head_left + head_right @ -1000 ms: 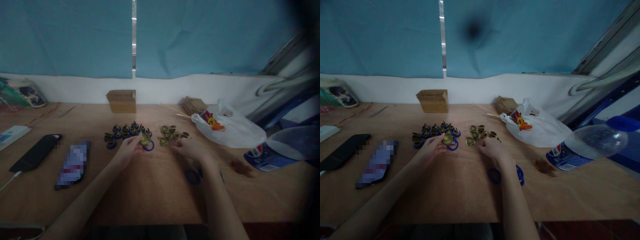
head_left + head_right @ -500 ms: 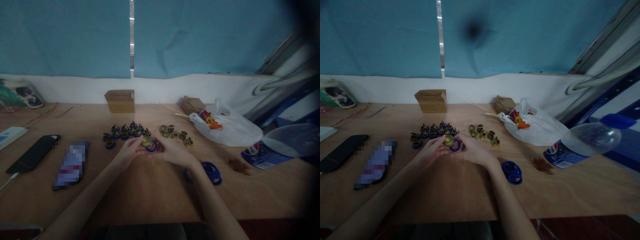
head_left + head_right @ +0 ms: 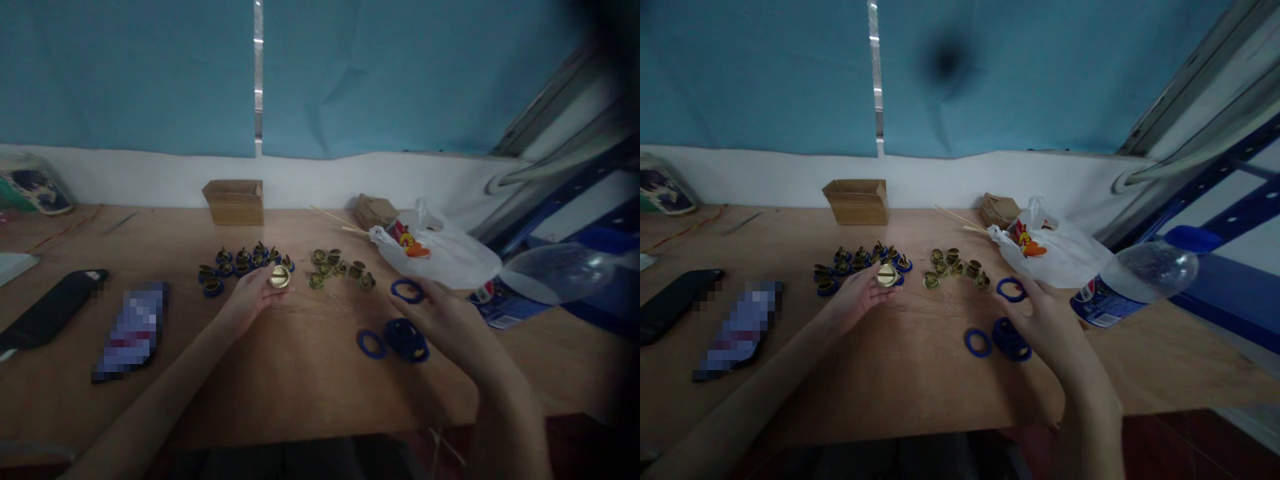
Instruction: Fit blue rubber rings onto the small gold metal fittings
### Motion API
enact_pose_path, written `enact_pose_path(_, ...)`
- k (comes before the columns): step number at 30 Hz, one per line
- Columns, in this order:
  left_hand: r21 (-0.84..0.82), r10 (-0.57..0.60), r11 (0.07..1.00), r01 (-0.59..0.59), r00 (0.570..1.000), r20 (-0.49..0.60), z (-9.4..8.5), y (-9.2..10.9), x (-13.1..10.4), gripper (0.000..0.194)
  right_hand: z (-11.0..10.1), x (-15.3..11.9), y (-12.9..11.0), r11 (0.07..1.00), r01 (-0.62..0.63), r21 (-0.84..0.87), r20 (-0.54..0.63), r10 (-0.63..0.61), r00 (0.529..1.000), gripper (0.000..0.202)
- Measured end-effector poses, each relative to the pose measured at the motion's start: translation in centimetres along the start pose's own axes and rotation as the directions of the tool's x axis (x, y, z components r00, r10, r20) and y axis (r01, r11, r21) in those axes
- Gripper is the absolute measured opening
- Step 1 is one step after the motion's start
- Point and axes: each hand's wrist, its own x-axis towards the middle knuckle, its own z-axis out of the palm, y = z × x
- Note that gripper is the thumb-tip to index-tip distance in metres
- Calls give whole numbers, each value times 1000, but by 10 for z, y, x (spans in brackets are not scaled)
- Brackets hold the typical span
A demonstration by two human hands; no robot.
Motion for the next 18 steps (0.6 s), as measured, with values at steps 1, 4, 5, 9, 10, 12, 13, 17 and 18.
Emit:
enact_pose_path(1, -4, 14, 1000, -14, 1000, 10, 0, -1, 0, 27, 1, -11, 10, 1000, -9, -4, -7, 9, 1000, 47)
enact_pose_path(4, 8, 30, 999, -31, 997, 69, 2, -5, -2, 25, 10, -38, 26, 1000, 3, 31, 9, -3, 1000, 44)
enact_pose_path(5, 11, 28, 1000, -29, 996, 85, 3, -6, -3, 26, 14, -44, 27, 999, -5, 46, 23, 4, 1000, 44)
enact_pose_path(9, 22, 9, 1000, -12, 995, 103, 8, -8, -8, 28, 23, -57, 21, 993, -49, 110, 53, 43, 998, 46)
enact_pose_path(10, 26, 6, 1000, -9, 995, 103, 8, -8, -9, 28, 23, -58, 19, 991, -57, 122, 44, 52, 998, 47)
enact_pose_path(12, 34, 4, 999, -7, 995, 98, 9, -8, -9, 29, 23, -59, 16, 988, -72, 136, 28, 69, 997, 49)
enact_pose_path(13, 35, 5, 999, -9, 995, 95, 10, -8, -9, 29, 23, -60, 16, 987, -80, 137, 27, 77, 997, 50)
enact_pose_path(17, 33, 16, 999, -20, 993, 114, 9, -9, -9, 28, 25, -63, 16, 984, -116, 134, 72, 107, 992, 49)
enact_pose_path(18, 34, 17, 999, -22, 992, 121, 9, -8, -9, 27, 26, -64, 16, 983, -123, 135, 76, 114, 991, 50)
